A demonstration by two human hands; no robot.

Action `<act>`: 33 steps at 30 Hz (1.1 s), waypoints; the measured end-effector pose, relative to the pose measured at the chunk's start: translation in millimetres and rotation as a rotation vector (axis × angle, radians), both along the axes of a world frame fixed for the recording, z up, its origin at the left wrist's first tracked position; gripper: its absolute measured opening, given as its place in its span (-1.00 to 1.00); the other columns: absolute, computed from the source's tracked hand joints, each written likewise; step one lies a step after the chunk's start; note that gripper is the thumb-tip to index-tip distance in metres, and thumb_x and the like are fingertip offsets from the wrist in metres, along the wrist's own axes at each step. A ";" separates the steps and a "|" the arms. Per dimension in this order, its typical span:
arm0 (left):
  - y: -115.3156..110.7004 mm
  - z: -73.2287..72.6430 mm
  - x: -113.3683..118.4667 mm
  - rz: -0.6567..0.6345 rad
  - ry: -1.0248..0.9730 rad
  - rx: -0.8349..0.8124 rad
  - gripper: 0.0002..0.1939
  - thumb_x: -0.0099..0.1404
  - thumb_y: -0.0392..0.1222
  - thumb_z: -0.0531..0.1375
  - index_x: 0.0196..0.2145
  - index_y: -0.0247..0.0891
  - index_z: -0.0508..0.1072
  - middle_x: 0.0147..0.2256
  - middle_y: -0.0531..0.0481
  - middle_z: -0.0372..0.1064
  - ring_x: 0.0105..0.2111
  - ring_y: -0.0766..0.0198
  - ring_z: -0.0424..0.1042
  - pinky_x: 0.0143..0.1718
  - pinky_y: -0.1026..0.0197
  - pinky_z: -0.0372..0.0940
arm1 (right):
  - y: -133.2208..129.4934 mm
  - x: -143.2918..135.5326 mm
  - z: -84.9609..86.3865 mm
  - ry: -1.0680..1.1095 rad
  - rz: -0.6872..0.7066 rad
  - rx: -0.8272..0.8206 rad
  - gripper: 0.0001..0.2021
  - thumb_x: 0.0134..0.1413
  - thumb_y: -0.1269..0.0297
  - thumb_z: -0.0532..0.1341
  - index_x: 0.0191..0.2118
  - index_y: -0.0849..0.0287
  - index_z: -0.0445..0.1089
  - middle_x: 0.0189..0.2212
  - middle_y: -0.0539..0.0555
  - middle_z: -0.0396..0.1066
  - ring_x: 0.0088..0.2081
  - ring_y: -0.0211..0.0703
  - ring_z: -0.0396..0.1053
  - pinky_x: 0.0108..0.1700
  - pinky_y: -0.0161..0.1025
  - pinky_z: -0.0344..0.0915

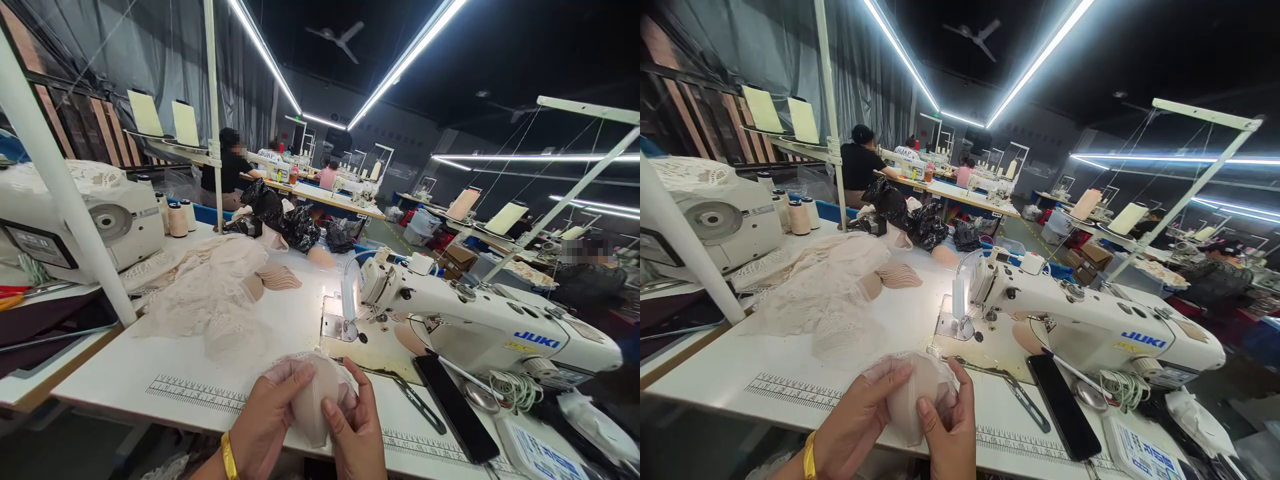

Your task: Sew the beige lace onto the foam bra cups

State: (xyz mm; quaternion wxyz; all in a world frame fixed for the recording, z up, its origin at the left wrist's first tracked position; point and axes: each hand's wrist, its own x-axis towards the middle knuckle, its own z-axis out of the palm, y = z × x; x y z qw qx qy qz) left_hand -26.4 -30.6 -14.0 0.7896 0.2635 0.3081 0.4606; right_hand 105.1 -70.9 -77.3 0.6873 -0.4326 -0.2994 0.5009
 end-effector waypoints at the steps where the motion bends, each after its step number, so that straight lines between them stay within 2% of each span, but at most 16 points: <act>1: 1.0 0.4 0.4 0.020 0.003 0.003 -0.53 0.11 0.07 0.54 -0.16 -0.31 0.64 -0.21 -0.18 0.62 -0.11 -0.07 0.57 -0.12 0.09 0.47 | -0.7 1.3 -2.1 -0.020 0.034 0.011 -0.01 -0.07 -0.05 0.58 0.39 0.02 0.12 -0.15 0.11 0.60 -0.08 0.10 0.58 0.02 0.00 0.48; 5: 7.8 3.2 1.4 0.021 0.000 0.008 -0.55 0.18 0.11 0.48 -0.16 -0.31 0.64 -0.18 -0.21 0.61 -0.12 -0.08 0.57 -0.17 0.08 0.46 | -3.5 10.2 -13.8 -0.113 0.177 0.050 0.08 -0.05 -0.09 0.55 0.47 0.00 -0.01 -0.31 0.01 0.55 -0.19 0.05 0.57 -0.05 -0.03 0.48; 7: 11.6 8.4 -1.6 -0.054 0.004 0.044 -0.56 0.23 0.13 0.43 -0.14 -0.30 0.63 -0.18 -0.21 0.61 -0.12 -0.08 0.56 -0.16 0.06 0.45 | -3.3 20.2 -18.1 -0.178 0.227 0.059 0.10 -0.01 -0.11 0.52 0.50 0.01 -0.08 -0.32 0.02 0.54 -0.22 0.07 0.57 -0.09 -0.01 0.49; 9: 16.0 17.1 -8.3 -0.190 0.040 0.188 -0.57 0.26 0.15 0.40 -0.12 -0.26 0.63 -0.17 -0.18 0.60 -0.12 -0.08 0.54 -0.09 0.03 0.42 | 0.4 35.9 -18.3 -0.292 0.248 0.090 0.07 0.05 -0.09 0.49 0.51 0.00 -0.11 -0.22 0.10 0.57 -0.17 0.10 0.57 -0.08 -0.01 0.50; 10: 19.1 22.1 -12.7 -0.286 0.103 0.313 -0.58 0.25 0.15 0.39 -0.11 -0.22 0.63 -0.16 -0.15 0.59 -0.11 -0.07 0.53 -0.05 0.02 0.41 | 4.2 45.9 -16.3 -0.395 0.242 0.132 0.03 0.11 -0.07 0.46 0.51 -0.01 -0.11 -0.13 0.15 0.58 -0.12 0.11 0.57 -0.06 -0.01 0.50; 12: 29.0 31.0 -20.2 -0.498 0.320 0.664 -0.65 0.24 0.08 0.39 -0.09 -0.13 0.62 -0.14 -0.08 0.58 -0.12 -0.04 0.51 0.01 0.00 0.37 | 16.9 68.0 -8.2 -0.732 0.204 0.294 -0.16 0.30 0.04 0.34 0.51 0.00 -0.10 -0.05 0.20 0.57 -0.09 0.06 0.56 -0.06 -0.06 0.49; 14: 45.4 35.2 -21.5 -0.646 0.587 1.092 -0.82 0.23 -0.10 0.36 -0.18 -0.07 0.61 -0.16 -0.01 0.58 -0.14 0.01 0.49 0.06 -0.02 0.30 | 36.8 89.6 3.8 -1.145 0.163 0.515 -0.45 0.44 0.24 0.16 0.45 0.02 0.06 -0.17 0.14 0.58 -0.21 -0.04 0.53 -0.17 -0.14 0.46; 15: 56.1 35.1 -18.7 -0.687 0.704 1.294 -0.88 0.22 -0.21 0.34 -0.25 -0.07 0.58 -0.18 0.01 0.57 -0.14 0.03 0.48 0.08 -0.03 0.26 | 48.9 99.0 10.2 -1.257 0.163 0.579 -0.59 0.45 0.33 0.14 0.33 -0.02 0.26 -0.21 0.09 0.58 -0.22 -0.05 0.49 -0.16 -0.14 0.42; 16: 67.9 33.7 -13.8 -0.707 0.801 1.471 -0.87 0.19 -0.31 0.32 -0.33 -0.09 0.55 -0.19 0.03 0.57 -0.13 0.05 0.47 0.10 -0.04 0.22 | 61.7 107.1 16.1 -1.360 0.156 0.652 -0.73 0.44 0.39 0.13 0.11 -0.02 0.43 -0.28 0.05 0.58 -0.24 -0.06 0.45 -0.17 -0.14 0.38; 17: 80.5 31.3 -7.1 -0.724 0.884 1.611 -0.83 0.13 -0.41 0.30 -0.39 -0.13 0.50 -0.20 0.05 0.57 -0.10 0.06 0.47 0.12 -0.05 0.17 | 74.5 113.6 21.0 -1.553 0.152 0.735 -0.77 0.46 0.44 0.11 -0.04 0.02 0.48 -0.30 0.04 0.58 -0.23 -0.07 0.43 -0.17 -0.13 0.35; 19: 105.5 25.4 8.7 -0.768 1.043 1.758 -0.76 0.02 -0.53 0.27 -0.46 -0.20 0.42 -0.18 0.07 0.56 -0.07 0.07 0.47 0.12 -0.07 0.11 | 97.0 122.7 27.2 -1.812 0.142 0.848 -0.79 0.45 0.47 0.14 -0.21 0.09 0.48 -0.31 0.01 0.59 -0.21 -0.08 0.42 -0.17 -0.15 0.31; 21: 126.3 20.2 23.0 -0.835 1.155 1.785 -0.75 -0.03 -0.56 0.27 -0.50 -0.25 0.36 -0.17 0.08 0.55 -0.12 0.11 0.49 0.07 -0.08 0.11 | 111.1 128.1 29.0 -1.910 0.117 0.860 -0.82 0.40 0.52 0.19 -0.21 0.12 0.47 -0.25 0.00 0.61 -0.16 -0.08 0.43 -0.20 -0.18 0.29; 25: 145.9 9.7 37.7 -0.929 1.237 1.764 -0.73 -0.09 -0.57 0.26 -0.54 -0.29 0.28 -0.22 0.10 0.51 -0.24 0.17 0.47 0.02 -0.11 0.12 | 111.9 135.8 30.4 -1.798 0.131 0.730 -0.67 0.25 0.67 0.17 -0.06 0.09 0.47 -0.12 -0.01 0.63 -0.07 -0.08 0.44 -0.28 -0.23 0.25; 29: 146.4 -8.4 39.7 -0.836 1.244 1.694 -0.68 -0.22 -0.61 0.22 -0.52 -0.27 0.35 -0.20 0.13 0.48 -0.27 0.22 0.44 0.16 -0.18 0.06 | 102.4 141.2 34.2 -1.717 0.250 0.626 -0.63 0.23 0.68 0.13 -0.07 0.07 0.48 -0.21 -0.01 0.62 -0.19 -0.15 0.45 -0.24 -0.24 0.28; 33: 143.8 -23.3 40.8 -0.729 1.226 1.628 -0.70 -0.18 -0.55 0.23 -0.48 -0.23 0.41 -0.19 0.14 0.46 -0.27 0.23 0.43 0.15 -0.15 0.08 | 103.1 143.7 31.8 -1.772 0.213 0.504 -0.67 0.30 0.63 0.15 -0.04 0.05 0.49 -0.21 0.03 0.61 -0.16 -0.10 0.47 -0.29 -0.25 0.26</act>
